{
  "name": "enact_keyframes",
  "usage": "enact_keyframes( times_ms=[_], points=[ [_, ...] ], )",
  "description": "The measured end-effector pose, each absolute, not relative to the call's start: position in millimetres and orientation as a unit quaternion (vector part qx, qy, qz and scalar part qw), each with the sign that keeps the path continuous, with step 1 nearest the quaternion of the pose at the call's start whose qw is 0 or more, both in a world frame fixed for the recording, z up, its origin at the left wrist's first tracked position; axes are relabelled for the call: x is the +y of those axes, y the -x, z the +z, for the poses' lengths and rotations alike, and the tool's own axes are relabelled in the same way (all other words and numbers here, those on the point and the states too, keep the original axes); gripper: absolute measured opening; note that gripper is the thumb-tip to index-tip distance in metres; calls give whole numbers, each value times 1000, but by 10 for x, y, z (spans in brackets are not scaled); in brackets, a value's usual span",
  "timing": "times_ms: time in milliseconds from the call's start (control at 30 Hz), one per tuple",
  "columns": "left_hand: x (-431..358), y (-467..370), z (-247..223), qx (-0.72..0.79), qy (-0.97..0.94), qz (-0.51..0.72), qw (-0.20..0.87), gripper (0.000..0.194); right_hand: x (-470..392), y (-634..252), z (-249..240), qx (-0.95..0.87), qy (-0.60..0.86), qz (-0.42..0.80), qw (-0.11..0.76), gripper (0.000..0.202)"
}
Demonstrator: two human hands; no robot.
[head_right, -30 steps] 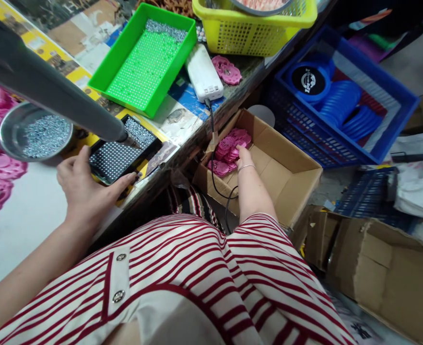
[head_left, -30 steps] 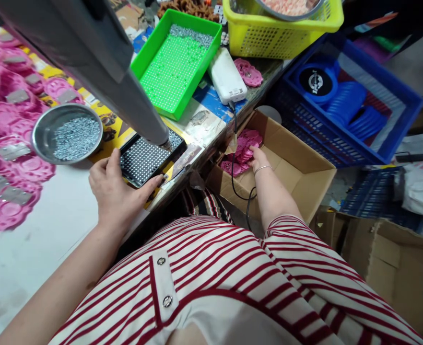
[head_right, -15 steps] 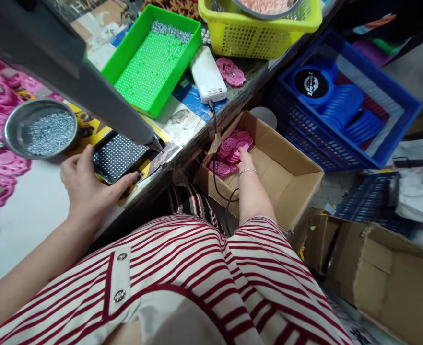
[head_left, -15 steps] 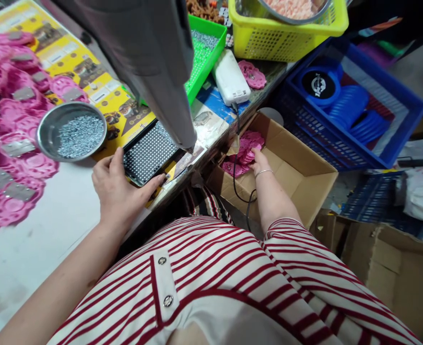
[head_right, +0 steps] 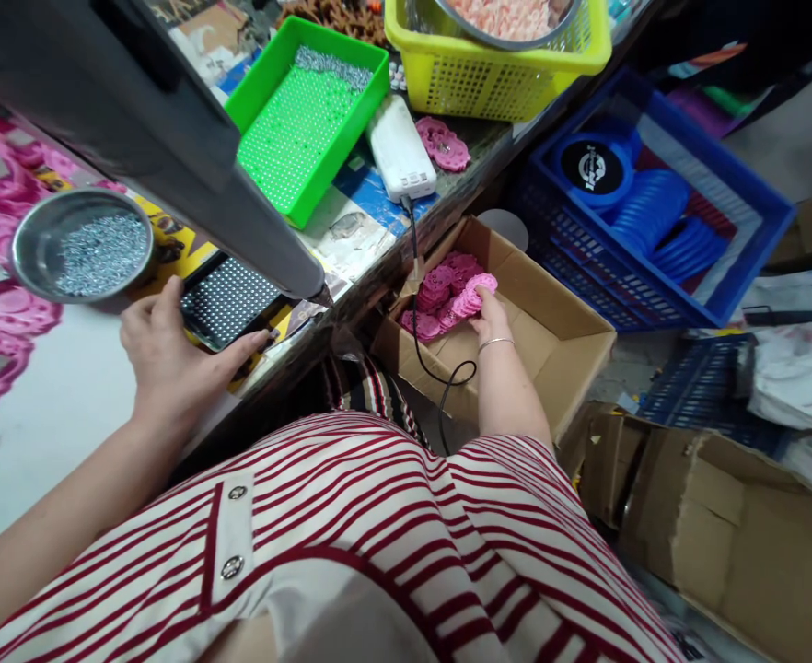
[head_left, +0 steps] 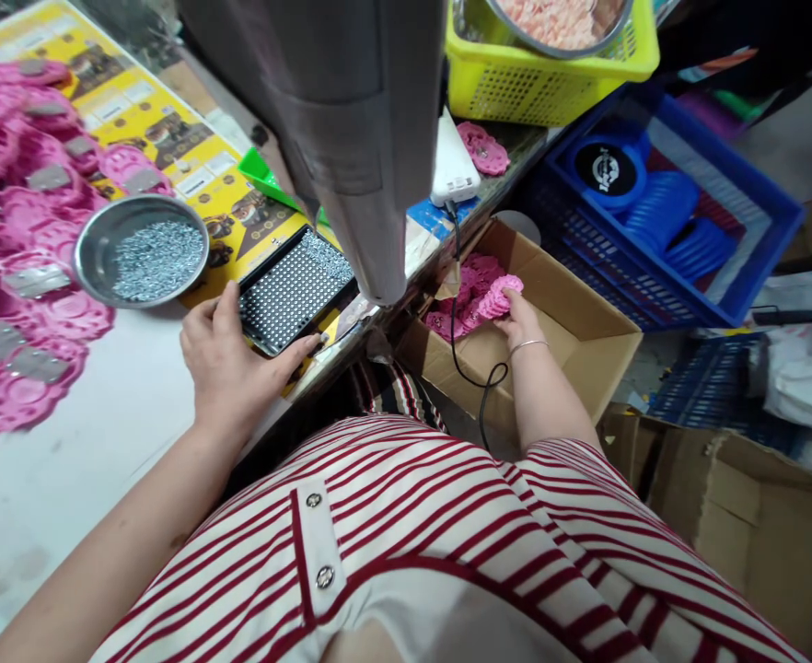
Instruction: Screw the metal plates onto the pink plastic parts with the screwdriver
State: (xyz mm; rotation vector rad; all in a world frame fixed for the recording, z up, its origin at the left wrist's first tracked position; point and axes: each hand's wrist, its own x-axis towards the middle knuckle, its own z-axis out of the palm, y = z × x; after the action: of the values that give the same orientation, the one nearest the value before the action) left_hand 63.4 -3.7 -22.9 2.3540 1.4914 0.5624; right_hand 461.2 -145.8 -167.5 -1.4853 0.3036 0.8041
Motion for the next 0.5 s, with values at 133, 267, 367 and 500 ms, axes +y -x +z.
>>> enact_keyframes(
  times_ms=[133, 267, 367, 500],
  points=[
    [-34, -629, -253, 516, -819, 199, 150, 110, -1618, -4629, -1233, 102, 650, 367, 658, 17],
    [-22, -614, -273, 505, -824, 196, 165, 113, -1782, -4452, -627, 6, 622, 407, 669, 12],
    [2, -600, -296, 501, -816, 215, 193, 113, -1876, -4147, -153, -72, 605, 442, 658, 30],
    [78, -555, -352, 493, -788, 269, 252, 118, -1943, -3648, 352, -184, 612, 518, 569, 45]
  ],
)
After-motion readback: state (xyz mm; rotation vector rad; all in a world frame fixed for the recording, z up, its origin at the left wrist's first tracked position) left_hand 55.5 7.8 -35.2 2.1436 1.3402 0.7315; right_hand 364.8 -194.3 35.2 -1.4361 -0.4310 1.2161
